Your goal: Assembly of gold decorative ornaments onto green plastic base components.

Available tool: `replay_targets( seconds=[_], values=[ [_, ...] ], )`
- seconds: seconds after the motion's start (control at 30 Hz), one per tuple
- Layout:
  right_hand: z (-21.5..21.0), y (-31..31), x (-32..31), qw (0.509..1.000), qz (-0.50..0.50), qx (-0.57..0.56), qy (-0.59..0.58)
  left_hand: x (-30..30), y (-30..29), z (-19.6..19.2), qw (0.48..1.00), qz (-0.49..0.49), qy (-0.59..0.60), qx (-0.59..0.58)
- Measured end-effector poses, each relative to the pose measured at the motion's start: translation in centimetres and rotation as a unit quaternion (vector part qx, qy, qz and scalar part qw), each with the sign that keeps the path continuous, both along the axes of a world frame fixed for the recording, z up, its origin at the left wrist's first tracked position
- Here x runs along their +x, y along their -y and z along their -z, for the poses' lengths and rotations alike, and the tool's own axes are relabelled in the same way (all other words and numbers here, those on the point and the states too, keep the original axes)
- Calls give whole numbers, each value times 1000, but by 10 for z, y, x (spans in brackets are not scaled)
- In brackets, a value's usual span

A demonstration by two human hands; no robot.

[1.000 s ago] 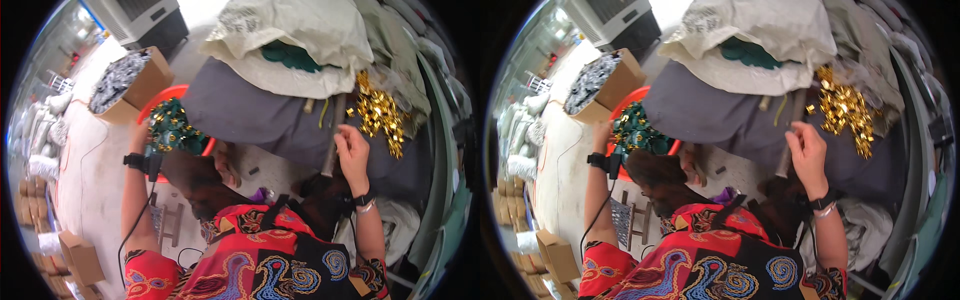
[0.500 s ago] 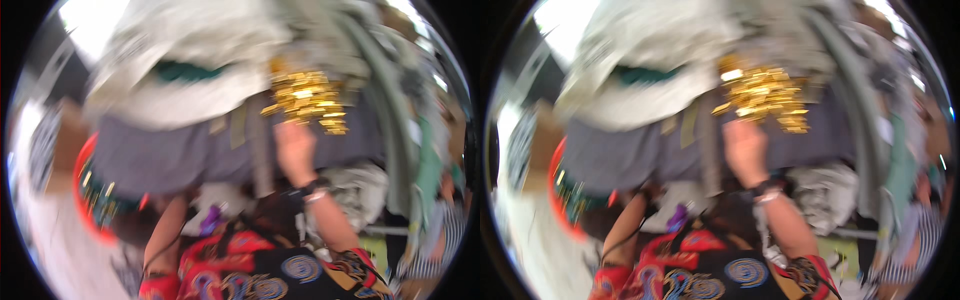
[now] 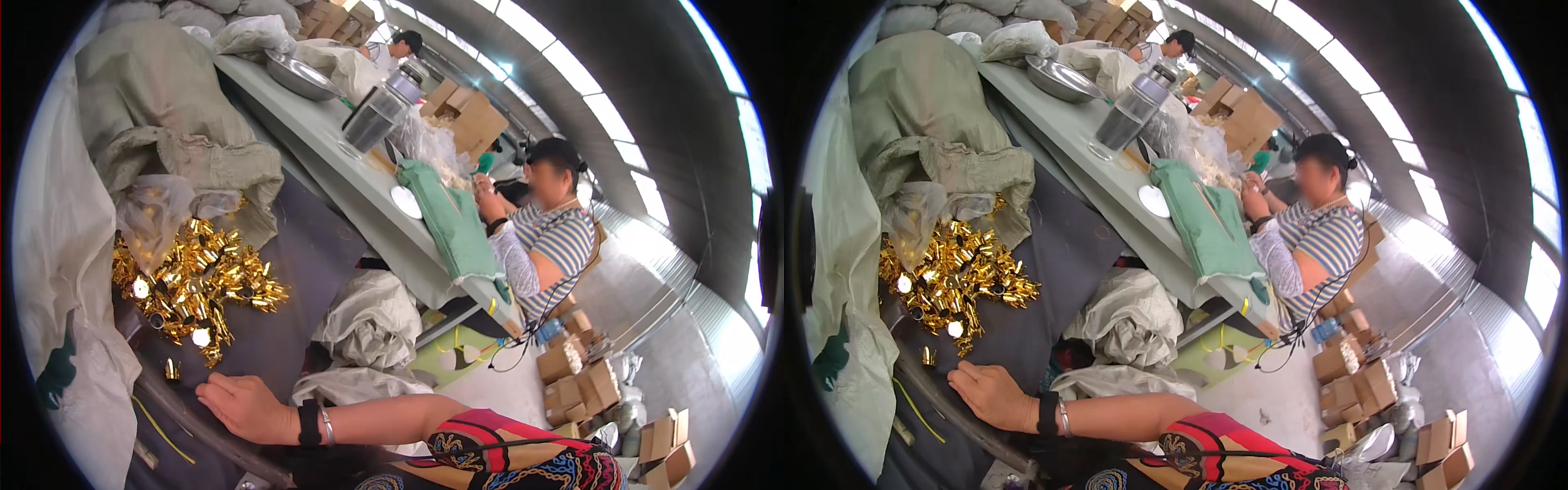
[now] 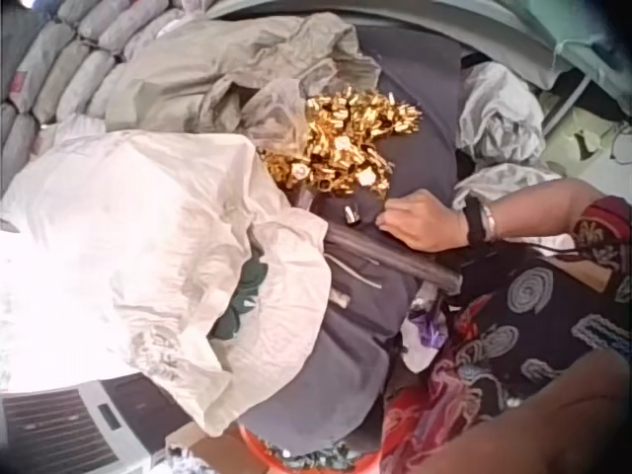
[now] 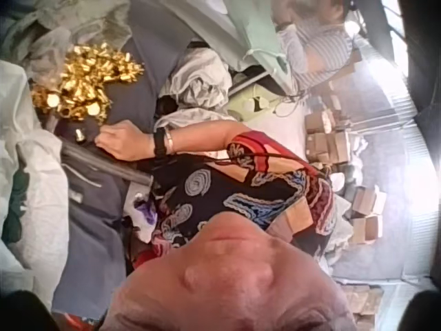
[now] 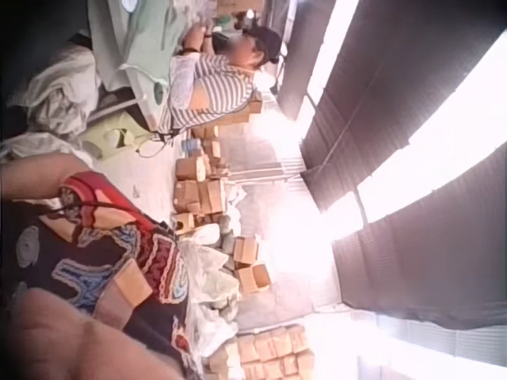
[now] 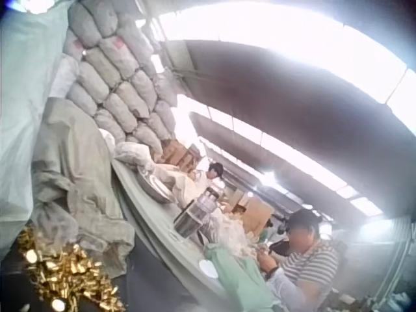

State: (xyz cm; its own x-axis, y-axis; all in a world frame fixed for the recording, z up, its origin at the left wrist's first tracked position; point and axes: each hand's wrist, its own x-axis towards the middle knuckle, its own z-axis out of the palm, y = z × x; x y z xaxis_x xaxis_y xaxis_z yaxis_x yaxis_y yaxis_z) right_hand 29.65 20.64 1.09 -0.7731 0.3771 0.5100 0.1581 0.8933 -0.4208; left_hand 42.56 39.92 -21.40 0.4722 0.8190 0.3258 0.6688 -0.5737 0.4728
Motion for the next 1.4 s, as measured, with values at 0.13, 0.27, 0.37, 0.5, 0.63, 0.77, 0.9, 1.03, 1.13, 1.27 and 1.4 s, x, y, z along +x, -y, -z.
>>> replay_targets(
  seconds=[0.13, 0.27, 0.37, 0.5, 0.63, 0.77, 0.9, 1.03, 1.13, 1.27, 1.4],
  values=[
    [1, 6, -2, 999, 4, -10, 35, 17, 4, 19, 998, 7, 58, -13],
    [1, 9, 0, 999, 4, -2, 50, 33, 16, 37, 995, 24, 95, -32],
    [3, 10, 2, 998, 7, -1, 57, 44, 28, 46, 992, 48, 108, -46],
    [1, 9, 2, 998, 11, 7, 56, 45, 48, 60, 989, 81, 105, -71],
    [3, 10, -4, 1000, -11, 4, 25, 27, 88, 88, 984, 94, 88, -124],
    [2, 6, 2, 999, 17, 43, 24, -35, 179, 130, 971, 89, 38, -217],
    [1, 5, 6, 997, 28, 67, -2, -126, 272, 143, 950, 42, -27, -308],
    [2, 7, 9, 997, 16, 72, -28, -200, 340, 120, 928, -22, -78, -365],
    [0, 8, 11, 997, 13, 75, -23, -232, 399, 88, 907, -74, -96, -402],
    [5, 7, 13, 996, -35, -35, -74, -229, 440, -10, 837, -250, 15, -486],
    [3, 10, 30, 963, -100, -207, -143, -192, 446, -190, 814, -367, 218, -395]
  ],
)
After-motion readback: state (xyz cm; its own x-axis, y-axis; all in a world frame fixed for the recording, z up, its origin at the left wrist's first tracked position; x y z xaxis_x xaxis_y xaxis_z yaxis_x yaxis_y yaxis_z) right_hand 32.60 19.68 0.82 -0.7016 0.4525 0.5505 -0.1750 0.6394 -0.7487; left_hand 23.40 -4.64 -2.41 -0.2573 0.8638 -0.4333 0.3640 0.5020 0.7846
